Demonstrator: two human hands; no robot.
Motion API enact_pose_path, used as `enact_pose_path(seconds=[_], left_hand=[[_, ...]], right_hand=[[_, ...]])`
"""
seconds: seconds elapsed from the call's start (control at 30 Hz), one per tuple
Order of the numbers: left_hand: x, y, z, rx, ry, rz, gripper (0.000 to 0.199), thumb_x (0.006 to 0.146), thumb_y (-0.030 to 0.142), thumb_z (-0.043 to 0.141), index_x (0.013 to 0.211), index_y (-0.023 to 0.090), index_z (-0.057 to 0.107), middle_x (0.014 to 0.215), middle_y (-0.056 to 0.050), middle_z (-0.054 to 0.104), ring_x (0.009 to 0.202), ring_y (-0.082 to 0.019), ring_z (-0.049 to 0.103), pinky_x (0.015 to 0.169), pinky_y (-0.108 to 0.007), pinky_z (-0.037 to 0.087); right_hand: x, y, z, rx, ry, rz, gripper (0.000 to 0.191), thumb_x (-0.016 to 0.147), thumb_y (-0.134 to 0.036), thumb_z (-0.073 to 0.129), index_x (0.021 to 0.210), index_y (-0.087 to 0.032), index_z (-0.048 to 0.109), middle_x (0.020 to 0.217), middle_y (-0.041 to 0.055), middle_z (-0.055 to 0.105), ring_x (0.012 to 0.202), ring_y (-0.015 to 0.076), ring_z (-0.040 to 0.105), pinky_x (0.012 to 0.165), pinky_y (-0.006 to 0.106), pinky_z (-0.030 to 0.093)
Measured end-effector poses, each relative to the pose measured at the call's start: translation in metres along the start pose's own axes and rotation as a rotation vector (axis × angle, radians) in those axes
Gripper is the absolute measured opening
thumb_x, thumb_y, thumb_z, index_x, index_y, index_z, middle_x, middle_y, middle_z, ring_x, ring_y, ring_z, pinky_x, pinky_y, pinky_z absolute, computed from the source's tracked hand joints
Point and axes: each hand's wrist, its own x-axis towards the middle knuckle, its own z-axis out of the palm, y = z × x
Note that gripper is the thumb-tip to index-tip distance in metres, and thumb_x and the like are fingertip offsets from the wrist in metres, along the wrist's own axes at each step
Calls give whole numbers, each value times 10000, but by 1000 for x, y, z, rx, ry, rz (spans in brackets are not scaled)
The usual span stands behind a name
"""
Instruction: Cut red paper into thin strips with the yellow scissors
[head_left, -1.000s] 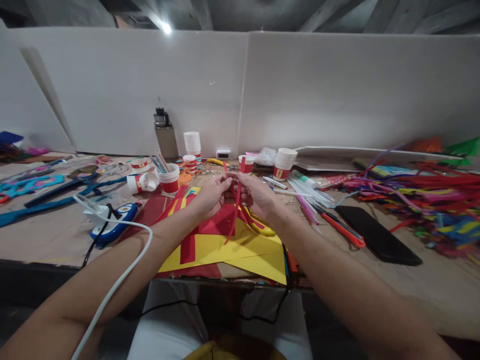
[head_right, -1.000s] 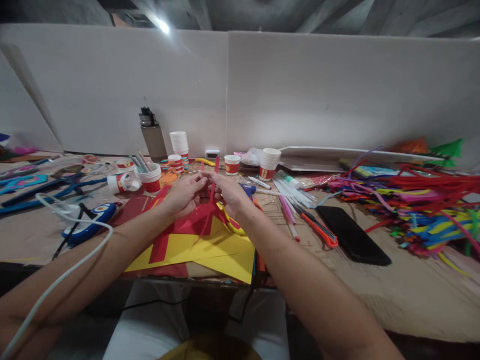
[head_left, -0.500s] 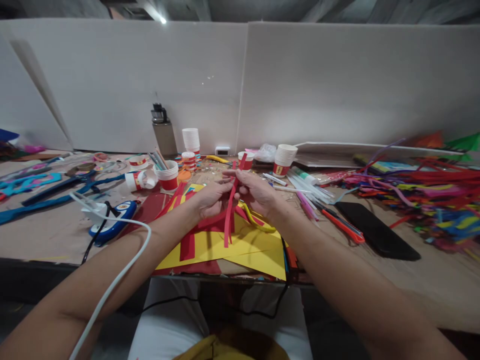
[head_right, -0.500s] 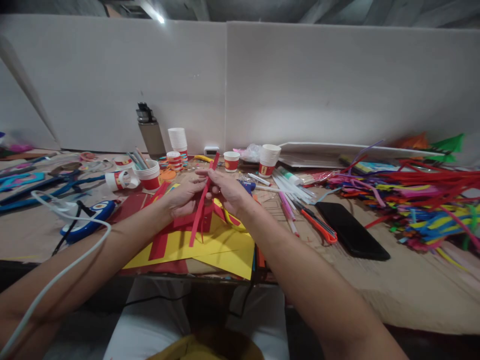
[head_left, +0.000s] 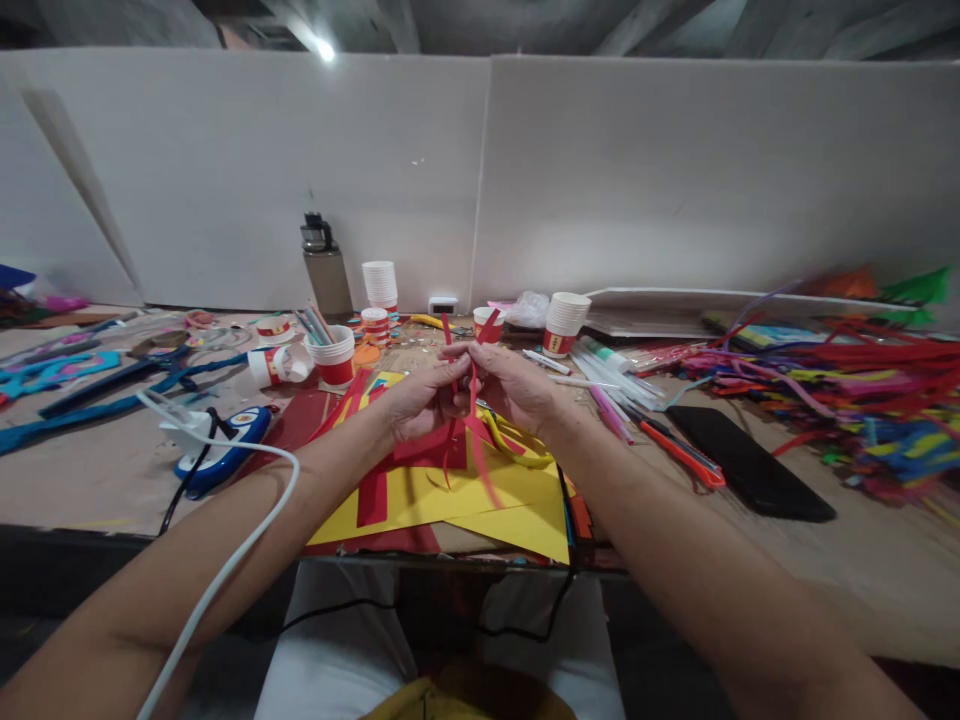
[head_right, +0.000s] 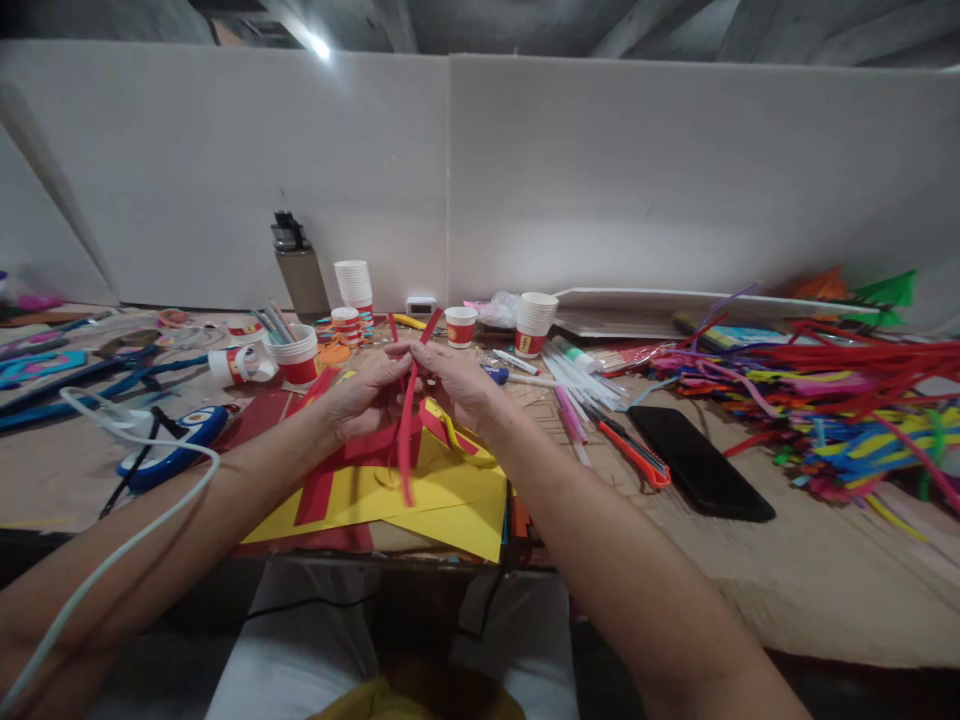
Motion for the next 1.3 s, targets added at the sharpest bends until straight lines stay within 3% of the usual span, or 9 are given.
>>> enact_pose_path(seconds=[0.23,0.4,0.57,0.73,0.87,1.03,1.3], left_hand=[[-2,-1,5,50,5,11,247,657,253,767,696,124,561,582,5,567,430,-21,416,409,-145,279],[-1,0,7,124,126,190,296,648,261,765,660,138,496,542,43,497,420,-11,357,404,-146,224],[1,5,0,233,220,356,277,660,286,752,675,132,522,538,46,471,435,-14,342,407,-156,192],[4,5,-6,249,225,427,277,665,306,744,678,140,523,536,58,443,435,-17,333,415,-166,209],[4,5,-6,263,219,447,249,679,308,731,703,141,549,569,45,492,457,-21,365,429,-166,236],[3,7,-5,278,227,478,225,693,298,725,724,152,556,487,66,416,445,-34,361,435,-168,241],[2,9,-3,298,220,513,197,714,276,714,759,139,581,598,32,530,463,-29,401,462,-177,289]], right_hand=[[-2,-2,4,27,-49,10,230,841,-356,574,945,-178,676,751,14,637,599,99,520,593,239,448],[4,3,2,-42,114,-62,286,852,-457,536,986,-228,643,882,23,662,688,117,569,647,250,459],[6,7,1,-195,220,-43,327,801,-507,571,773,-183,600,706,2,598,614,108,517,581,234,400],[0,4,8,-390,301,-84,278,691,-390,697,643,-164,542,526,-55,465,481,67,359,476,222,260],[-1,3,9,-409,307,-94,264,692,-403,672,663,-159,574,534,-50,464,493,74,363,479,228,250],[0,6,6,-523,294,-116,240,701,-377,657,672,-144,612,575,-39,496,518,75,366,508,238,256],[0,9,4,-538,207,-71,245,733,-383,636,685,-145,607,586,-33,489,538,84,393,523,237,275]])
